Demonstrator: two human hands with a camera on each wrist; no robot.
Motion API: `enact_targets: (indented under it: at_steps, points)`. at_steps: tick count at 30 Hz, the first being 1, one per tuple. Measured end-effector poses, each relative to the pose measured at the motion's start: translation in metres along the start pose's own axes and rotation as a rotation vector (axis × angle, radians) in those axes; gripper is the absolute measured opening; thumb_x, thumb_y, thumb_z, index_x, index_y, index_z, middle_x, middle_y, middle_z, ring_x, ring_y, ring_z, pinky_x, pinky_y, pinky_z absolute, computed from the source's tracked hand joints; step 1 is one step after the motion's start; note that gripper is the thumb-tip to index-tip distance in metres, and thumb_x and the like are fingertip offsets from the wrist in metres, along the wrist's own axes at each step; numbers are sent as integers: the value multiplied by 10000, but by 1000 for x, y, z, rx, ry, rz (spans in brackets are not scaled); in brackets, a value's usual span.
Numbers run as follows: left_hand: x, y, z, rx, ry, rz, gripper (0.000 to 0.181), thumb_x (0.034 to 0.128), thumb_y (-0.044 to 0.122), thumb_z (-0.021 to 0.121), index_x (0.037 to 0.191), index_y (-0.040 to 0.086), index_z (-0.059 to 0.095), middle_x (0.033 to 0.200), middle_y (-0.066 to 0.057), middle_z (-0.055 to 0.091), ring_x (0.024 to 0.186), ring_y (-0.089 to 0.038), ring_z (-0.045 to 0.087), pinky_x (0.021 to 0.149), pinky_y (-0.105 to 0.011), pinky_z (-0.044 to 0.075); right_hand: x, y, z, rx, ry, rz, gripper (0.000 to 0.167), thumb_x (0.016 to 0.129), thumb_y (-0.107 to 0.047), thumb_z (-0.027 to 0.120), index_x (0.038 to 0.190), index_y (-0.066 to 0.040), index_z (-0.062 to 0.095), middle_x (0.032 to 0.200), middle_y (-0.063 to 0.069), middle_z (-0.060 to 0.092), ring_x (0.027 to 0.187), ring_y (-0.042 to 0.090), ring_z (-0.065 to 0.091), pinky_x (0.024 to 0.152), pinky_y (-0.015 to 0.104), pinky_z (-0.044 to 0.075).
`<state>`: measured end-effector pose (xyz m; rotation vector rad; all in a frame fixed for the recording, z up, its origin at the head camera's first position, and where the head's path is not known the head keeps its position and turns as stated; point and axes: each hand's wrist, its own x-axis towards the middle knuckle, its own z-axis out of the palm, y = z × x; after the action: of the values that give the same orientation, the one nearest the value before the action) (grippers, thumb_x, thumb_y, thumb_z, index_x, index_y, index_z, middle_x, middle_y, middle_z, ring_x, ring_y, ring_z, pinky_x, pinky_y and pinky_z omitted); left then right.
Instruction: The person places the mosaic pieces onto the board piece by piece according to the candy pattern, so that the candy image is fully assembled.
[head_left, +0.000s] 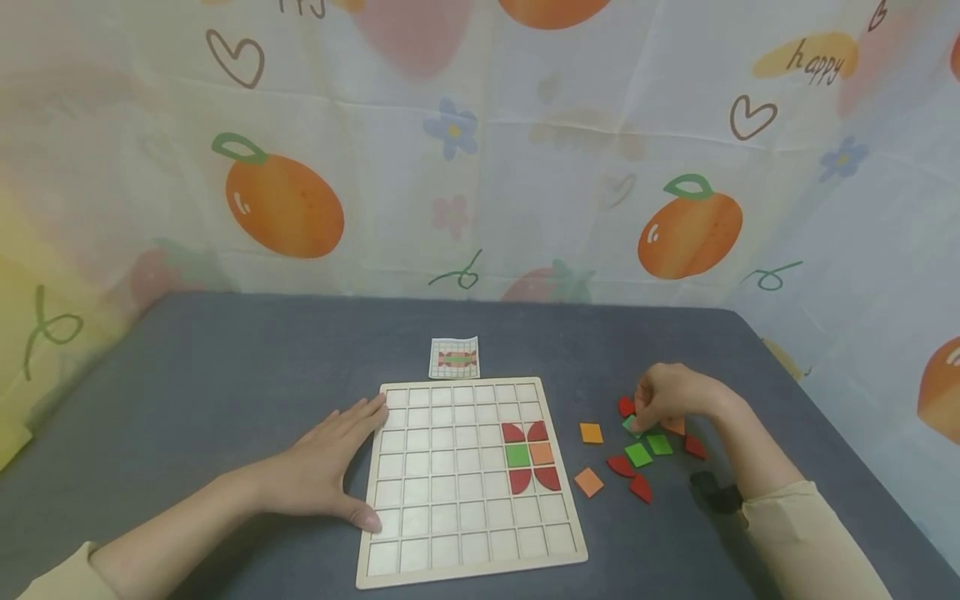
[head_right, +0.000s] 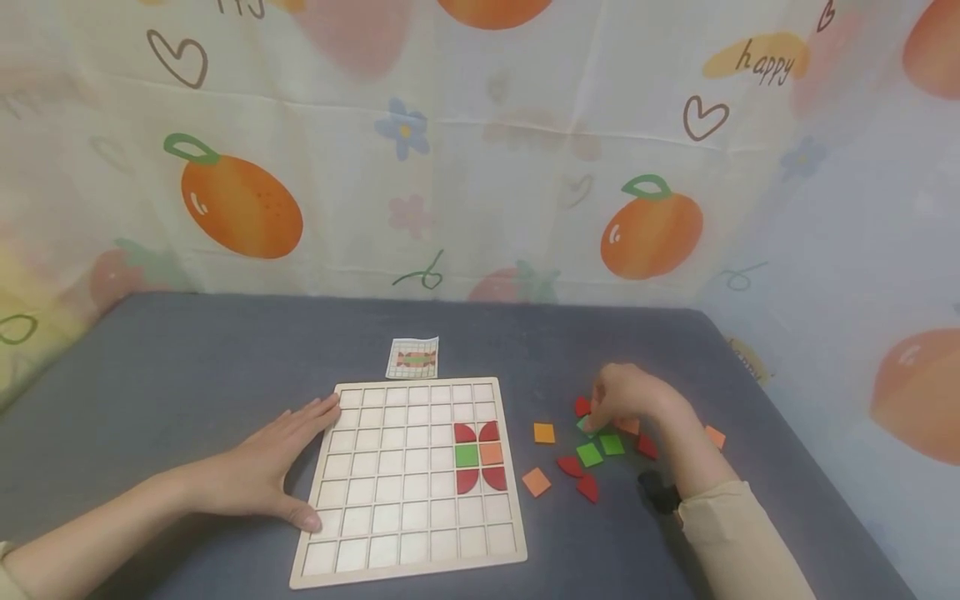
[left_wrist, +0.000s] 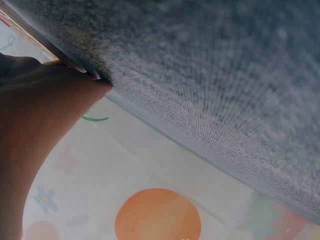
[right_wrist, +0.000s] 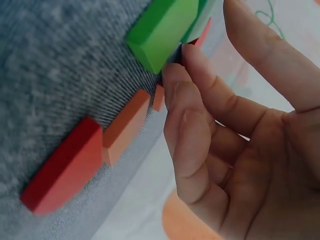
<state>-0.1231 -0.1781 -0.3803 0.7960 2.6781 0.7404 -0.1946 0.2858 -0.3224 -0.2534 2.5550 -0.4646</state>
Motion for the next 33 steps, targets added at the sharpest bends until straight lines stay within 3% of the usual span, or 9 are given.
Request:
enact_targets:
  at_steps: [12,20,25,33]
  points:
    - [0,0,0,14,9,10,1328,600,712,788,1557,-8,214,1672,-159,136,1527,-460,142,1181,-702,157,7,-3,5,-40,46,-8,230,748,-163,841,732,-97,621,703,-5,592,587,140,549,547,268,453]
    - [0,0,0,21,8,5,1334,593,727,781,1553,-11,222,1670,-161,145,1525,-462,148,1181,-699,162,3,-13,-2,34,-10,-58,158,841,-95,750,836,-69,594,698,6,535,577,139,473,566,276,416]
    - [1,0,0,24,0,-2,1340,589,738,773,1558,-2,216,1673,-154,134,1531,-452,136,1188,-695,154,-1,-20,-5,91,-31,-80,118,856,-41,708,900,-46,599,713,22,579,570,146,460,568,295,428]
    - [0,-1,0,24,0,2,1339,592,734,775,1556,-8,217,1671,-162,136,1528,-460,138,1183,-701,156,-1,-37,2,148,-36,-230,127,859,-62,699,953,-86,618,651,16,574,569,146,470,586,315,456]
